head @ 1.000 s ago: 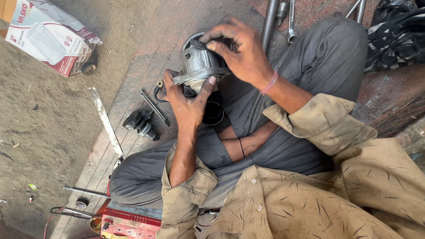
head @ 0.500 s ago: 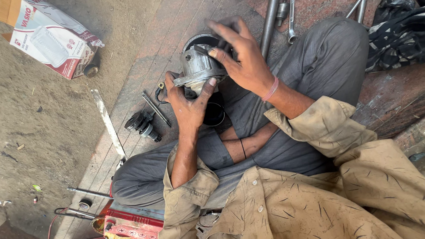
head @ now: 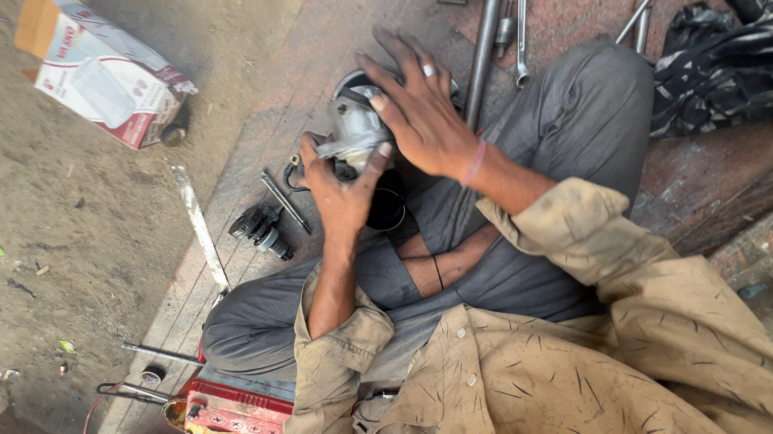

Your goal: The person sits on the workshop floor and reassembles a starter motor. They wipe a metal component with a cloth, press a bearing and seal rings into the housing by hand, then use a small hand tool to work on the housing and fit the drive end cap, handling the armature and other parts from the ground.

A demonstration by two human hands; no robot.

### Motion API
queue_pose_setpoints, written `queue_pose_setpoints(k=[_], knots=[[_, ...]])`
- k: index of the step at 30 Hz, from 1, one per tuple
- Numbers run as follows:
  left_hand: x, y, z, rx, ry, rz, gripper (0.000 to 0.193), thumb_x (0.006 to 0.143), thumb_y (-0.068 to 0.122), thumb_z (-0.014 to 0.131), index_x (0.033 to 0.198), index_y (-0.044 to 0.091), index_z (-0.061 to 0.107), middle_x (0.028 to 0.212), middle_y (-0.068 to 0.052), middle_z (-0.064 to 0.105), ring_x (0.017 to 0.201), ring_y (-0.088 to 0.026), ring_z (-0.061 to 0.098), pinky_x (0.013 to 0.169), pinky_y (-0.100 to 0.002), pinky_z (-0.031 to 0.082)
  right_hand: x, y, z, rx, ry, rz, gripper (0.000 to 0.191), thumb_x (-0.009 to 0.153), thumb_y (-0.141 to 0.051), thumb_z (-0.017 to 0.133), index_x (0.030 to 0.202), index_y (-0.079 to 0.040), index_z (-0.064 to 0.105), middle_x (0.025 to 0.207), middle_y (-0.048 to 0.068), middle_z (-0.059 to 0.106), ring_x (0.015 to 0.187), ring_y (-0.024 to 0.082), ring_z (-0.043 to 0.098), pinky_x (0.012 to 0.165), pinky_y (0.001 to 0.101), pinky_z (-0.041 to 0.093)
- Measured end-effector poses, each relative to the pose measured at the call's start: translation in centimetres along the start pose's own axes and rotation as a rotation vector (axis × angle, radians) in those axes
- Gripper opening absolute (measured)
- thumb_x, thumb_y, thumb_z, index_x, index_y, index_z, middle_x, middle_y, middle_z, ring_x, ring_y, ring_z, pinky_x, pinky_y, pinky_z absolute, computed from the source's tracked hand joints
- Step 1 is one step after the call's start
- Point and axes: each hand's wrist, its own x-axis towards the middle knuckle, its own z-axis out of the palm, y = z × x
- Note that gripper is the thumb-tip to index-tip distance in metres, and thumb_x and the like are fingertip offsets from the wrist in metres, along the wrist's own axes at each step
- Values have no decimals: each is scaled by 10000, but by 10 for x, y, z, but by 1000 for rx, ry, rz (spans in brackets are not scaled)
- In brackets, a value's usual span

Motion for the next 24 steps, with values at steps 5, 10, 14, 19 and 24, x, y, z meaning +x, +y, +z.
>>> queue_pose_setpoints(k=[5, 10, 14, 19, 24], knots=[[0, -4, 3, 107, 18, -16, 689, 772, 325, 942, 1131, -14, 463, 949, -97, 662, 877, -195, 655, 929, -371, 471, -28, -20, 0, 168, 184, 84, 425, 1126, -214, 470, 1474, 23, 529, 1468, 263, 532, 1368, 422, 509, 1158, 467, 404], [1, -11, 7, 154, 79, -25, 686, 725, 369, 962, 1016, -9, 469, 921, -80, 520, 831, -185, 527, 741, -371, 459, -52, -29, 2, 89, 309, 210, 187, 1017, -157, 691, 1138, -21, 733, 1093, 232, 649, 1043, 411, 628, 898, 469, 492], [0, -17, 9, 114, 105, -45, 719, 693, 407, 946, 982, -26, 450, 906, -62, 475, 812, -180, 480, 709, -375, 444, -51, -28, 3, 173, 430, 137, 125, 1004, -121, 668, 1057, -11, 694, 1014, 176, 645, 1003, 381, 621, 893, 458, 490], [-3, -22, 10, 139, 117, 66, 656, 688, 407, 951, 1008, -85, 660, 1029, -107, 464, 948, -241, 510, 843, -397, 466, -43, -18, 2, 276, 423, 17, 126, 998, -119, 672, 1000, 3, 645, 984, 170, 640, 955, 348, 637, 864, 413, 504], [-6, -29, 5, 101, 131, 159, 803, 628, 424, 982, 1191, -76, 704, 1083, -127, 452, 1037, -269, 515, 930, -400, 479, -40, 14, -50, 181, 499, 48, 205, 1054, -169, 661, 1173, -4, 687, 1049, 169, 712, 954, 310, 724, 833, 401, 546]])
